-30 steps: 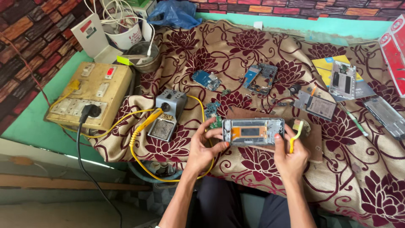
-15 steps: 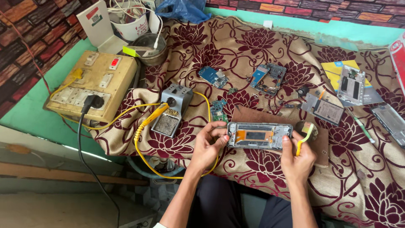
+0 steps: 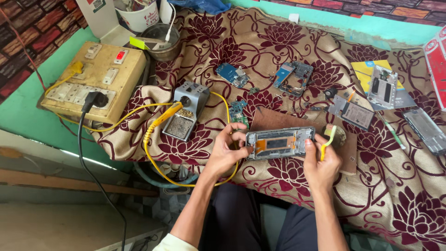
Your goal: The person uses a green-handled tool to pry and adjust internal components inside a disassembled mobile phone chassis. They repeatedly lift and reposition a ribbon cable and other parts within the phone frame.
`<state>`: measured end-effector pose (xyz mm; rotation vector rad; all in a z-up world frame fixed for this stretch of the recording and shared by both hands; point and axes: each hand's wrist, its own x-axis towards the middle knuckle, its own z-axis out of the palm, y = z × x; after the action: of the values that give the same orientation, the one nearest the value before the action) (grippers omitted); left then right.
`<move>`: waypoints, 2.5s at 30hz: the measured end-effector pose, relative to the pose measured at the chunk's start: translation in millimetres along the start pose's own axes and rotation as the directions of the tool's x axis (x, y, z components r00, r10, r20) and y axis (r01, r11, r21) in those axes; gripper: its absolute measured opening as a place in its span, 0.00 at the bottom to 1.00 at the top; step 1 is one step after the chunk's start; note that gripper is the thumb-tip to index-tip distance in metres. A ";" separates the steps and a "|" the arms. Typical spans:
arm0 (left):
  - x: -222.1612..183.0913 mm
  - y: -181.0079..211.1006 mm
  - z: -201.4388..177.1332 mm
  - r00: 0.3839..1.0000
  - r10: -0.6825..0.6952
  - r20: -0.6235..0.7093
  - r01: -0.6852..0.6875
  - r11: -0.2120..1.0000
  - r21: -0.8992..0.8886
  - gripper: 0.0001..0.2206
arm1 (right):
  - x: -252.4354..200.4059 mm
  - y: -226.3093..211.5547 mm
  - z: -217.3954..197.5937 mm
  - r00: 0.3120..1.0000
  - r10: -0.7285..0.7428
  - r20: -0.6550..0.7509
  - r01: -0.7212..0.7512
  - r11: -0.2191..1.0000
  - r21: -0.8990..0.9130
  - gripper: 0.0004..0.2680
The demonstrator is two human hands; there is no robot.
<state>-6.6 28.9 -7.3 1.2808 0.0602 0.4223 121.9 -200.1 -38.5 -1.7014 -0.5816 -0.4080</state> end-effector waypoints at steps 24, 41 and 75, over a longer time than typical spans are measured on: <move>-3.9 -1.8 17.2 0.964 0.079 -0.253 -0.034 0.983 0.179 0.18 | 4.5 -11.4 4.7 0.997 0.058 -0.052 -0.062 0.995 -0.077 0.10; -15.9 -12.6 41.7 0.706 0.701 0.105 -0.237 0.094 0.967 0.09 | -4.4 15.4 -6.9 0.994 0.077 -0.080 -0.065 0.988 0.138 0.08; -10.4 5.7 45.7 0.994 -0.017 -0.109 0.037 0.983 0.180 0.16 | 4.9 -31.5 -2.1 0.998 -0.016 -0.053 0.026 0.981 0.192 0.15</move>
<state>-5.2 -15.1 9.6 1.4352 0.2106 0.4701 107.6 -196.9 -10.1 -1.4966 -0.5831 -0.3966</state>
